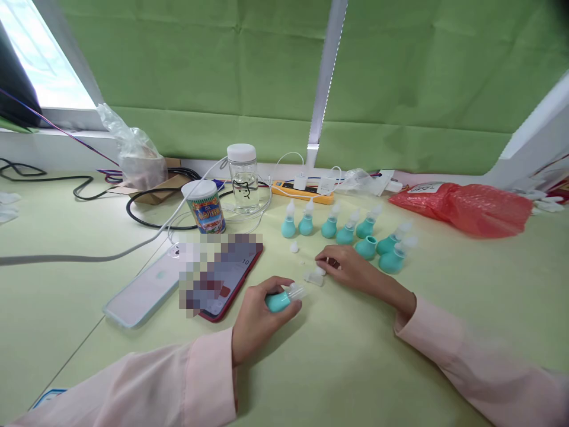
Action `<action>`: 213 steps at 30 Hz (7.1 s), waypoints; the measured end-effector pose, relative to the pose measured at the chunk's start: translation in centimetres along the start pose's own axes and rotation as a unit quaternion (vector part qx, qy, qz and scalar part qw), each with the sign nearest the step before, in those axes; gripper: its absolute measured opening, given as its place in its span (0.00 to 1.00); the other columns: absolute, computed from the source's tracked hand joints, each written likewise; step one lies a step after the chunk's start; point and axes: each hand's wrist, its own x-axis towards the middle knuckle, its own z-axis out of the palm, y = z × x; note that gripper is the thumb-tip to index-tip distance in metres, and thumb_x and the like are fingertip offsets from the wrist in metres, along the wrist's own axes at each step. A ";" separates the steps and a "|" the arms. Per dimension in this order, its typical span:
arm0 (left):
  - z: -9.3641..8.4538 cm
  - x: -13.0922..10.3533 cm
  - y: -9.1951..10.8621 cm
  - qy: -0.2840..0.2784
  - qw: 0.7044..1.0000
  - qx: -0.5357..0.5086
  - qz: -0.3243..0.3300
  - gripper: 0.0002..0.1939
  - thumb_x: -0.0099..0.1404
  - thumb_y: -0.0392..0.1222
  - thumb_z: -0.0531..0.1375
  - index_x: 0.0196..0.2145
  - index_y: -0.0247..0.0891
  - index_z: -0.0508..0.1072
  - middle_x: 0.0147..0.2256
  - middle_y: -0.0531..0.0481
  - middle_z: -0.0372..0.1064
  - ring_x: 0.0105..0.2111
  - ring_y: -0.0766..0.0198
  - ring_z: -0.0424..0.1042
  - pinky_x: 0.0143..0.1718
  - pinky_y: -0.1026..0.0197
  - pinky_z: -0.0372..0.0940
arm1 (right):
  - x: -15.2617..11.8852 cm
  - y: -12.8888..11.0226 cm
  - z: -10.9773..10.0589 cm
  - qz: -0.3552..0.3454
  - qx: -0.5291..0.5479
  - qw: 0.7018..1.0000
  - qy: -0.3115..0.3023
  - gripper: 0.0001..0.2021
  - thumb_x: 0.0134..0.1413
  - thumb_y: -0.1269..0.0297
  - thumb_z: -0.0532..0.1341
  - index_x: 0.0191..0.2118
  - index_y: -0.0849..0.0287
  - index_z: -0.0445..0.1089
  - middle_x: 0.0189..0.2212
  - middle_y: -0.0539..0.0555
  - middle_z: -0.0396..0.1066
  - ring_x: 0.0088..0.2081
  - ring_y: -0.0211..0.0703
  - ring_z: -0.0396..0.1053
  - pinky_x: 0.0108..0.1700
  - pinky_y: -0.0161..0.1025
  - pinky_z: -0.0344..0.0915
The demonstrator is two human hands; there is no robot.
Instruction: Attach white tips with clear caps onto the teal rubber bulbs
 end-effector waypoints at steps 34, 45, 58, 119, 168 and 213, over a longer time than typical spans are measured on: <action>0.0 -0.8 -0.4 0.030 0.991 -0.010 0.126 0.10 0.50 0.43 0.62 0.28 0.32 0.73 0.20 0.49 0.69 0.18 0.66 0.64 0.18 0.66 0.58 | -1.0 -3.1 -0.9 0.094 0.489 0.858 -0.127 0.11 0.29 0.67 0.69 0.26 0.60 0.74 0.26 0.51 0.75 0.34 0.46 0.72 0.38 0.41 0.70; -0.1 -0.7 0.0 0.047 0.990 -0.017 0.132 0.09 0.51 0.42 0.61 0.27 0.32 0.72 0.20 0.48 0.69 0.19 0.66 0.65 0.20 0.66 0.60 | -1.1 -3.9 -0.2 0.117 0.523 0.840 -0.082 0.09 0.29 0.70 0.69 0.25 0.60 0.74 0.26 0.51 0.75 0.34 0.45 0.72 0.36 0.38 0.70; -0.4 -0.3 -0.3 -0.025 0.986 -0.138 0.086 0.15 0.61 0.41 0.52 0.45 0.38 0.67 0.43 0.43 0.65 0.39 0.59 0.64 0.38 0.59 0.63 | -0.4 -2.1 -6.3 0.124 0.259 0.907 0.308 0.12 0.36 0.64 0.66 0.33 0.59 0.72 0.28 0.53 0.74 0.30 0.44 0.72 0.35 0.41 0.72; 0.4 0.8 -1.3 -0.028 0.999 -0.036 0.001 0.12 0.53 0.38 0.58 0.36 0.30 0.72 0.32 0.44 0.72 0.29 0.62 0.71 0.29 0.64 0.68 | -2.3 -4.1 3.8 -0.073 0.285 0.948 0.125 0.03 0.46 0.69 0.59 0.26 0.58 0.70 0.25 0.53 0.69 0.27 0.38 0.67 0.28 0.35 0.66; 0.3 0.0 -0.2 -0.029 0.989 -0.145 0.034 0.08 0.53 0.38 0.61 0.32 0.35 0.67 0.31 0.48 0.68 0.32 0.63 0.70 0.28 0.66 0.66 | -1.7 -4.2 3.5 0.163 0.568 0.806 -0.039 0.13 0.38 0.59 0.65 0.28 0.64 0.68 0.18 0.50 0.68 0.18 0.34 0.65 0.20 0.32 0.64; 0.6 -0.7 0.0 -0.009 0.985 -0.170 0.022 0.07 0.51 0.38 0.63 0.28 0.34 0.69 0.26 0.50 0.70 0.26 0.65 0.71 0.27 0.66 0.67 | -1.6 -4.8 2.9 0.138 0.563 0.807 -0.114 0.15 0.38 0.54 0.64 0.23 0.65 0.70 0.17 0.50 0.67 0.21 0.33 0.63 0.25 0.31 0.60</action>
